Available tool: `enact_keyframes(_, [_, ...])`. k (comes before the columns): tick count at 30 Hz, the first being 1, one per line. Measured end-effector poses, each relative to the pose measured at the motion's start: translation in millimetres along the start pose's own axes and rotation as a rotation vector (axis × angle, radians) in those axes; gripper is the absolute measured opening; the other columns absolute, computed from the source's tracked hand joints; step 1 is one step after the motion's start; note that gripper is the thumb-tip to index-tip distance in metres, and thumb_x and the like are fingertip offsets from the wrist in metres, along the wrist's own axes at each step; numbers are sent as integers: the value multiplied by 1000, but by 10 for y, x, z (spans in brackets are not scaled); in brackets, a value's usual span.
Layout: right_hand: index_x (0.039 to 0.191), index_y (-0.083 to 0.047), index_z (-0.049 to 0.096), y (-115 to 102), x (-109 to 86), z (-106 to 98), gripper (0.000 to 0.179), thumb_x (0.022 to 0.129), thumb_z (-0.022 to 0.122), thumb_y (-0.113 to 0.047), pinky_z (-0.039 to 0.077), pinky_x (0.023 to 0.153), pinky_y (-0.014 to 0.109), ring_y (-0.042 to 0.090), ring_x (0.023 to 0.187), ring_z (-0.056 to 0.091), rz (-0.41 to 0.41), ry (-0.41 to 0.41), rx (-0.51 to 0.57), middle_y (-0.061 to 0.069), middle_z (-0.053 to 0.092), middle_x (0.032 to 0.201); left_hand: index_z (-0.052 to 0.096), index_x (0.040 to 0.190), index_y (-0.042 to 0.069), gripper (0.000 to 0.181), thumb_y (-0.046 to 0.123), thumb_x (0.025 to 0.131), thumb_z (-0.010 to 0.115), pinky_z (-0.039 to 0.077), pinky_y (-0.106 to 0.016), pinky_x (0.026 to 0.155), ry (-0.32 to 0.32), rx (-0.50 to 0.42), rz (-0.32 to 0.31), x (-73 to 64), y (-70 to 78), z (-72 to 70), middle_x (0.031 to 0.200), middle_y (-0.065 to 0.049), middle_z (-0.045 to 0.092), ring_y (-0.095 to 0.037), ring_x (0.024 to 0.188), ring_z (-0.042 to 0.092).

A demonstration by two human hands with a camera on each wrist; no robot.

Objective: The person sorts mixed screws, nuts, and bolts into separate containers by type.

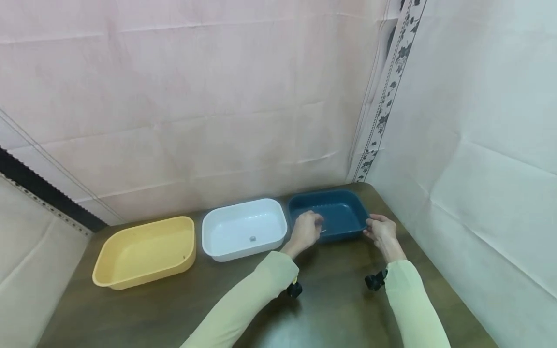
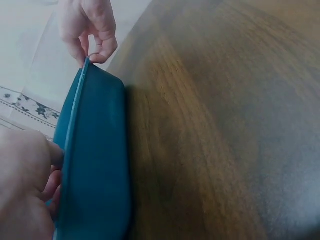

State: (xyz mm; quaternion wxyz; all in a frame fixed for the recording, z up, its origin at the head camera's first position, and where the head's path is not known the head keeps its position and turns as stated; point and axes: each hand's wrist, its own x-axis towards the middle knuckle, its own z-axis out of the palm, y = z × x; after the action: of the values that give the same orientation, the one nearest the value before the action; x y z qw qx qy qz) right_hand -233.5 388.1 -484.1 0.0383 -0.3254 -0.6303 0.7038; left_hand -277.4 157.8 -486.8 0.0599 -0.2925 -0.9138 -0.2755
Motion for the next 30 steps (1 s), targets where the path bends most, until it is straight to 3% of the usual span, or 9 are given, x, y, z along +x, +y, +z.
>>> enact_keyframes(9, [141,-4,48,-231,36,-89,40,102,54,-7,58,66,23,13,72,56,44,12,12,11,49,105,76,112,11,18,15,96,69,51,-16,81,67,7,77,48,154,-378,104,0,69,-11,92,61])
enact_keyframes(15, [136,-9,51,-243,-50,-283,34,102,54,-10,58,69,24,14,74,59,87,29,27,9,50,106,76,111,13,18,19,96,68,50,-13,79,99,82,167,-108,208,-566,101,0,68,-10,89,61])
enact_keyframes(19, [133,-11,53,-231,-95,-382,31,102,55,-9,58,68,24,13,73,58,104,39,43,8,50,104,76,111,13,17,18,97,67,51,-16,77,120,150,278,-331,178,-723,101,1,68,-12,89,62])
enact_keyframes(22, [131,-12,54,-227,-120,-437,30,102,56,-10,58,68,24,13,72,59,115,42,48,8,51,104,76,109,11,16,17,96,68,51,-16,76,121,127,322,-542,131,-831,99,0,69,-11,86,62])
enact_keyframes(26, [128,-12,54,-207,-144,-479,27,102,56,-9,59,67,25,13,69,59,119,32,59,6,55,97,76,106,10,14,13,93,71,51,-16,75,118,-14,296,-881,6,-938,96,0,69,-12,85,63])
enact_keyframes(30, [128,-9,52,-166,-163,-485,28,101,56,-6,59,65,25,13,65,59,120,17,94,4,58,85,76,101,9,13,6,89,74,52,-18,71,148,-149,218,-1244,-211,-993,92,-1,68,-12,80,64])
